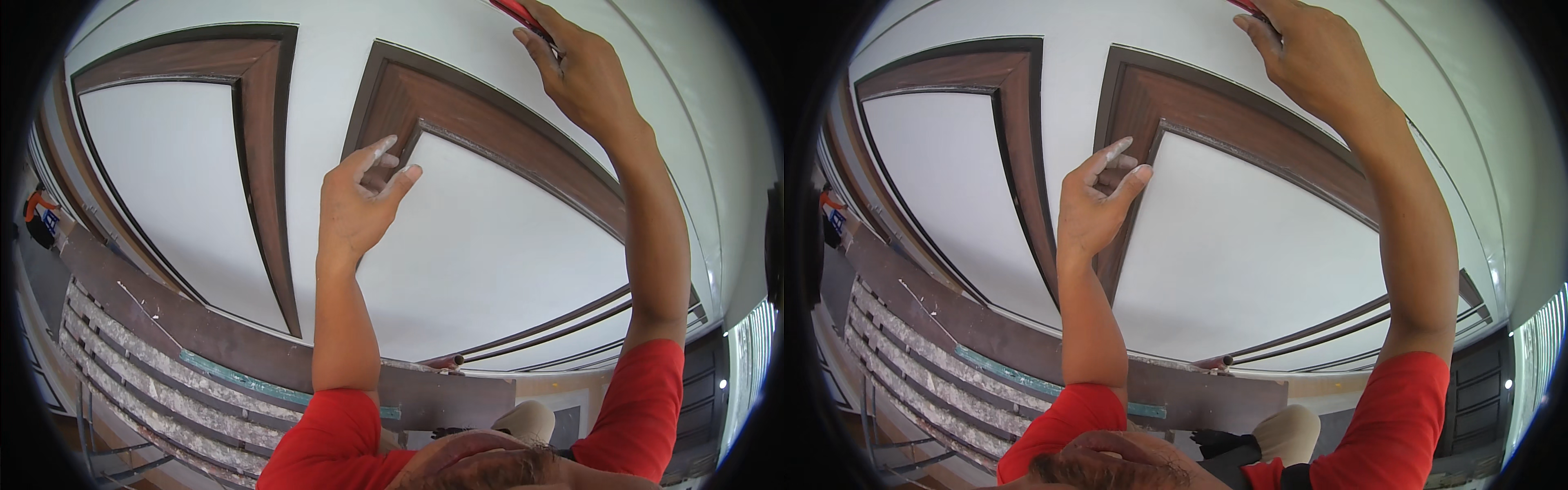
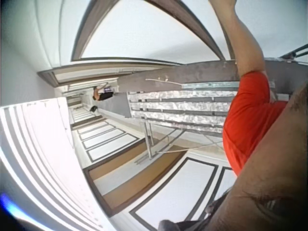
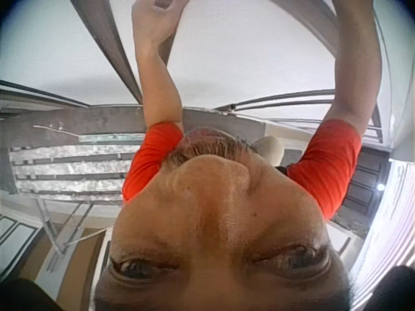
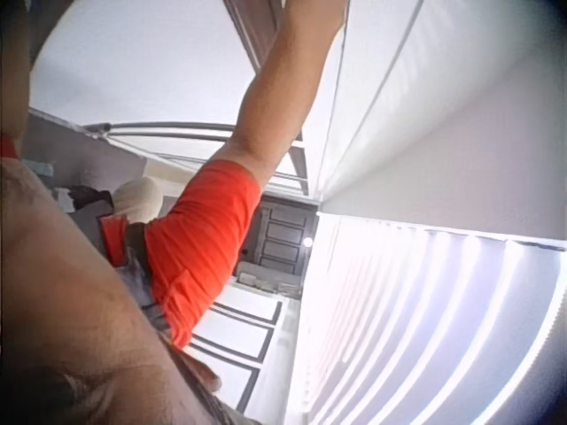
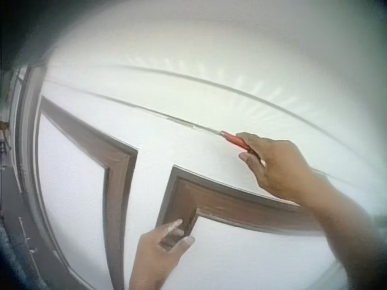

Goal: The person uses a red utility knife to trim excess material from the edges of a white ceiling panel. They carefully run the blade along the junction between the white panel and the surrounding brown wooden molding, removing small strips of material to create a clean fit.

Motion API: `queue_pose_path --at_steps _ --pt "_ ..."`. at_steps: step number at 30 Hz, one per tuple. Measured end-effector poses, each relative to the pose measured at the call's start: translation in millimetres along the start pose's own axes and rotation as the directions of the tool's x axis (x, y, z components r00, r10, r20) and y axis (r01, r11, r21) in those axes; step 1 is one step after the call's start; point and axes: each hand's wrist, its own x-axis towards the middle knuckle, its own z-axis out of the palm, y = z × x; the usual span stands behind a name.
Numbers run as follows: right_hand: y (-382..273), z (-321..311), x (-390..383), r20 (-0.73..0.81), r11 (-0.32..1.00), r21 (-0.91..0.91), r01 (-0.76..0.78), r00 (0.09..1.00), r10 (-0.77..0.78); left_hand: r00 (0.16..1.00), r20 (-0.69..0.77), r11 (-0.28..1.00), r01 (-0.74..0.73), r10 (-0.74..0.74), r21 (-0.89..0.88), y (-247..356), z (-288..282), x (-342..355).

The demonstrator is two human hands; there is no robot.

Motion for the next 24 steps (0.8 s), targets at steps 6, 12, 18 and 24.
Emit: queue_pose_path --at_steps 6,12,18,24 --pt "-27.0 -14.7 42.5 0.266 0.989 -0.128 -0.069 0.959 0.101 0.996 -0.085 0.996 -0.033 0.026 -0.077 -26.2 -12.9 9.0" --pt "-47.8 -18.8 53.7 0.275 0.981 -0.189 -0.046 0.957 0.098 0.998 -0.022 0.994 0.058 -0.061 -0.097 -39.7 -19.6 10.9" --pt "-28.4 -11.8 60.5 0.292 0.981 -0.194 -0.011 0.954 0.068 0.999 -0.001 0.998 0.034 -0.034 -0.060 -31.8 -22.7 8.7" --pt "-74.7 -26.9 84.4 0.464 0.967 -0.182 -0.176 0.852 0.243 0.999 -0.039 1.000 0.007 -0.008 -0.025 -28.5 -35.3 7.9"
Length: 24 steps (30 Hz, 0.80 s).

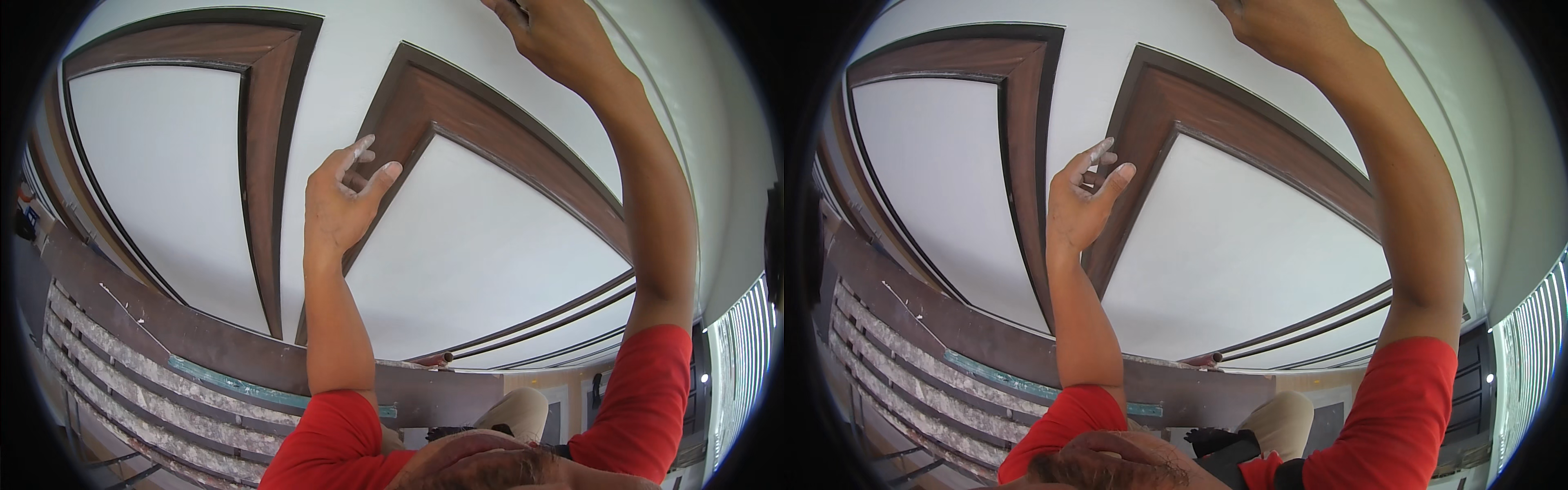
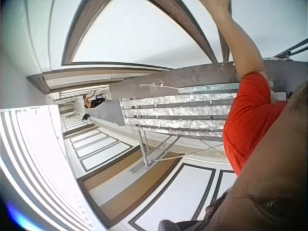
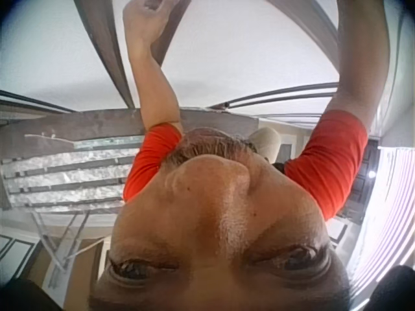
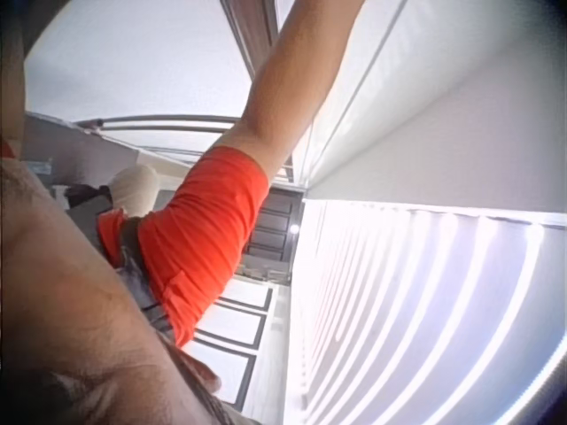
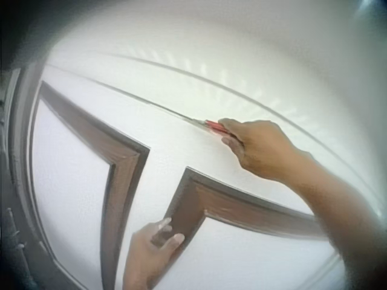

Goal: The person uses a red utility knife to trim excess material from the edges of a white ceiling panel. They carefully run the blade along the junction between the white panel and the surrounding brown wooden molding, removing small strips of material to create a clean fit.

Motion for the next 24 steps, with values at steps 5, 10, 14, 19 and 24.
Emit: queue_pose_path --at_steps 5,10,14,19,24 --pt "14.8 27.9 18.9 -0.193 0.982 -0.031 0.186 0.963 -0.189 0.997 -0.063 0.999 -0.030 0.032 0.031 11.6 -16.3 -4.4" --pt "2.3 38.8 41.1 -0.200 0.977 -0.034 0.210 0.957 -0.212 0.998 -0.038 0.998 -0.052 0.054 0.047 9.9 -18.7 -5.2" --pt "-14.5 37.6 58.1 -0.222 0.971 -0.055 0.231 0.946 -0.237 0.998 0.007 0.995 -0.058 0.058 0.086 13.1 -19.8 -6.6" --pt "-35.9 35.0 74.9 -0.229 0.963 -0.068 0.262 0.935 -0.271 0.998 0.056 0.996 -0.042 0.038 0.082 14.9 -23.8 -5.6" --pt "-57.9 27.4 81.2 -0.202 0.952 -0.085 0.293 0.931 -0.304 0.998 0.036 0.995 -0.060 0.057 0.078 9.0 -30.1 -4.0"
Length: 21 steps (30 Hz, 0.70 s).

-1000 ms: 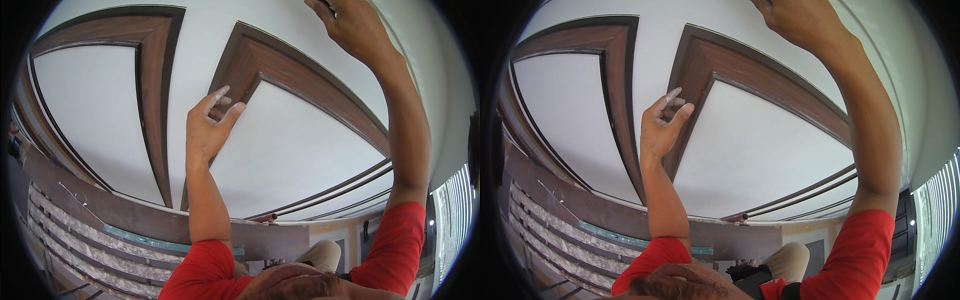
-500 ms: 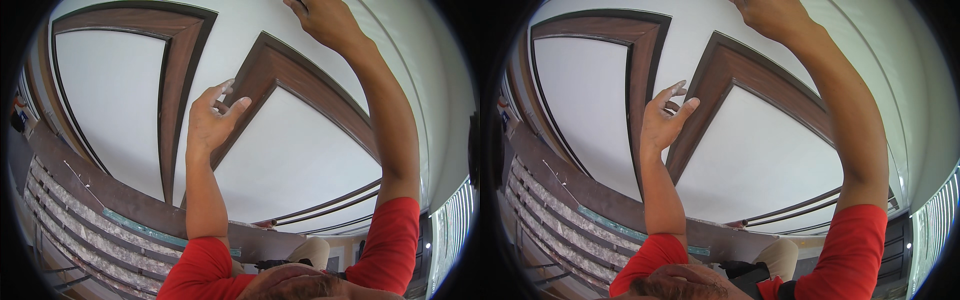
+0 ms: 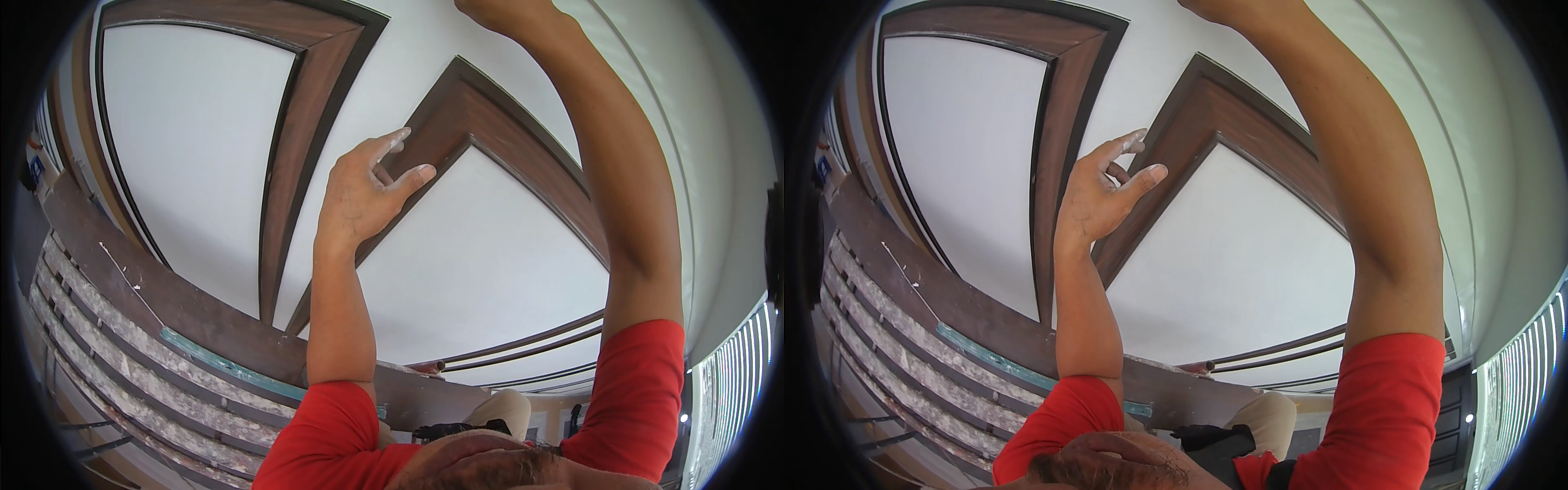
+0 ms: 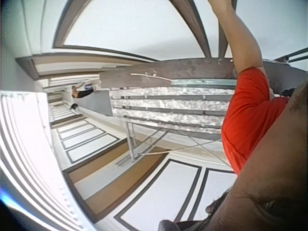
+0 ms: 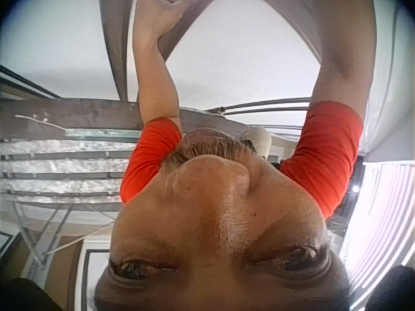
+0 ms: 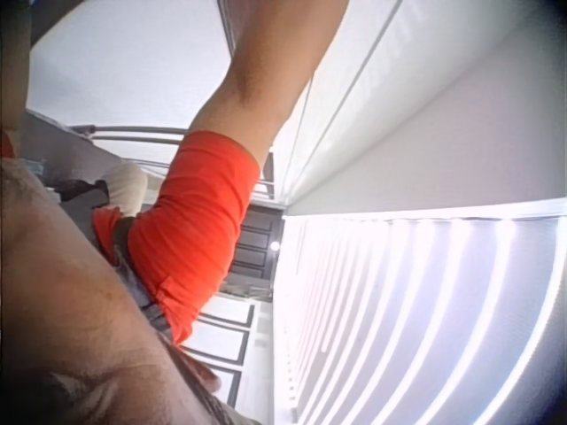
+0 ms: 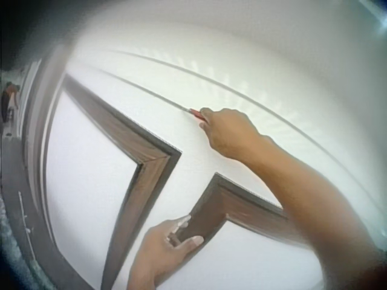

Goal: The person uses a red utility knife to trim excess material from the edges of a white ceiling panel. They carefully run the blade along the junction between the white panel and the surrounding brown wooden molding, removing small strips of material to create a clean fit.

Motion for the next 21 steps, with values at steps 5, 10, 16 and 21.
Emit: queue_pose_path --at_steps 5,10,16,21 --pt "-0.1 6.7 9.4 -0.022 0.998 -0.051 -0.031 0.999 0.030 1.000 -0.008 0.999 -0.007 0.007 -0.036 -2.5 -3.5 0.5" --pt "-7.8 -5.1 3.1 0.006 0.986 -0.164 -0.028 1.000 0.029 1.000 0.010 0.999 0.000 0.000 -0.045 1.1 -8.3 -1.1" --pt "-9.4 -22.8 -22.3 0.026 0.970 -0.242 0.014 1.000 -0.008 0.999 0.017 0.999 -0.031 0.031 -0.042 1.2 -12.5 -3.5" --pt "7.4 -12.9 -35.0 0.042 0.966 -0.255 -0.043 0.998 0.055 0.999 0.029 0.999 -0.024 0.026 -0.049 7.3 -10.5 -5.2"
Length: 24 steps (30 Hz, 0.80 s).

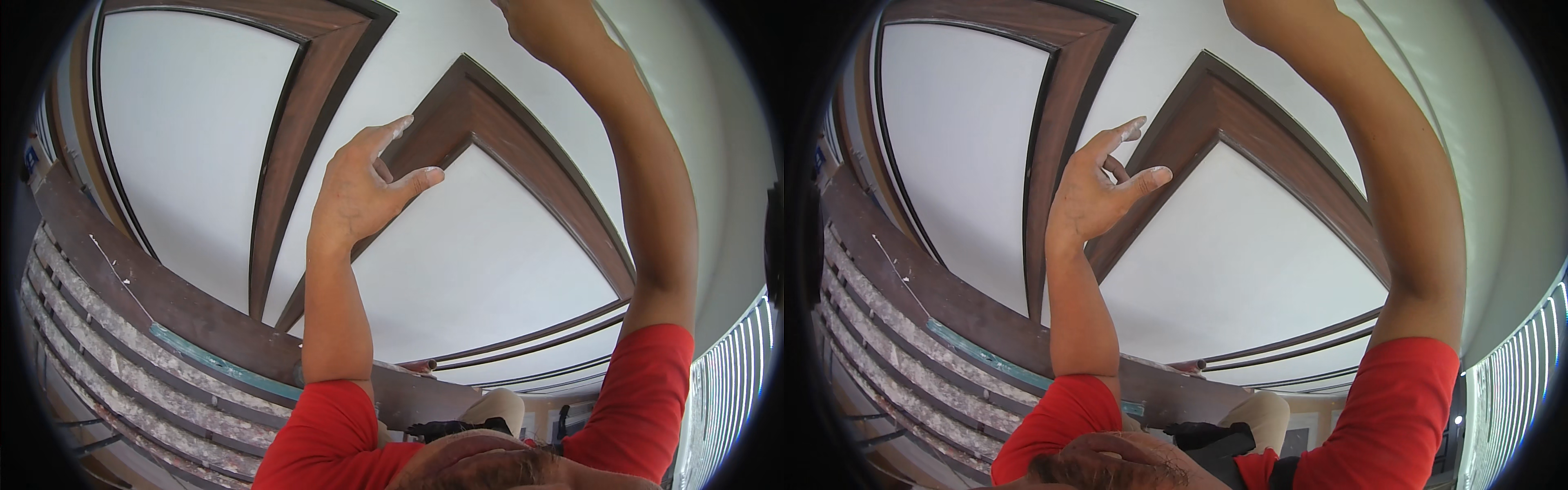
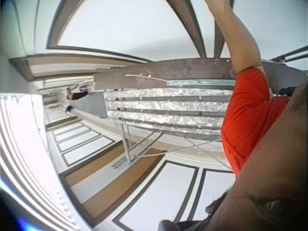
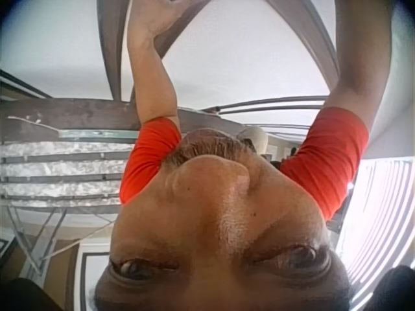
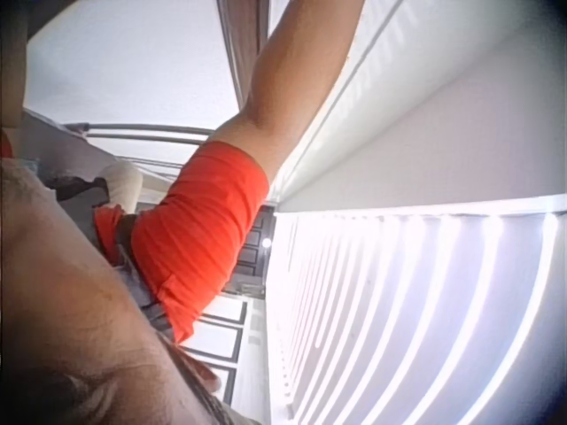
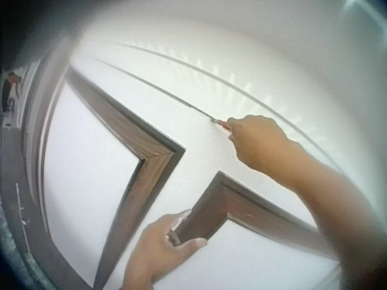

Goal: The person uses a red utility knife to trim excess material from the edges of a white ceiling panel. They carefully run the blade along the junction between the white panel and the surrounding brown wooden molding, removing small strips of material to create a clean fit.

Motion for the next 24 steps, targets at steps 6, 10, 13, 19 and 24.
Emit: queue_pose_path --at_steps 6,10,13,19,24 --pt "13.6 -2.4 -27.2 0.075 0.997 0.005 -0.080 0.994 0.079 0.998 -0.038 0.999 -0.041 0.042 0.018 8.2 7.8 -5.4" --pt "15.3 -7.8 -41.0 0.119 0.994 -0.020 -0.108 0.987 0.110 0.999 -0.030 1.000 -0.020 0.021 0.021 10.6 8.3 -5.6" --pt "13.5 -14.4 -53.6 0.109 0.995 -0.039 -0.093 0.989 0.096 0.998 -0.039 0.999 -0.042 0.043 0.031 10.8 8.7 -6.2" --pt "45.5 25.6 -64.9 0.045 0.976 -0.207 -0.074 0.995 0.085 0.998 -0.018 0.998 -0.062 0.062 0.022 14.2 13.0 -6.8" --pt "37.1 1.7 -65.3 0.190 0.982 -0.104 -0.156 0.966 0.174 0.994 -0.033 0.994 -0.102 0.103 0.031 8.4 19.0 -4.5"
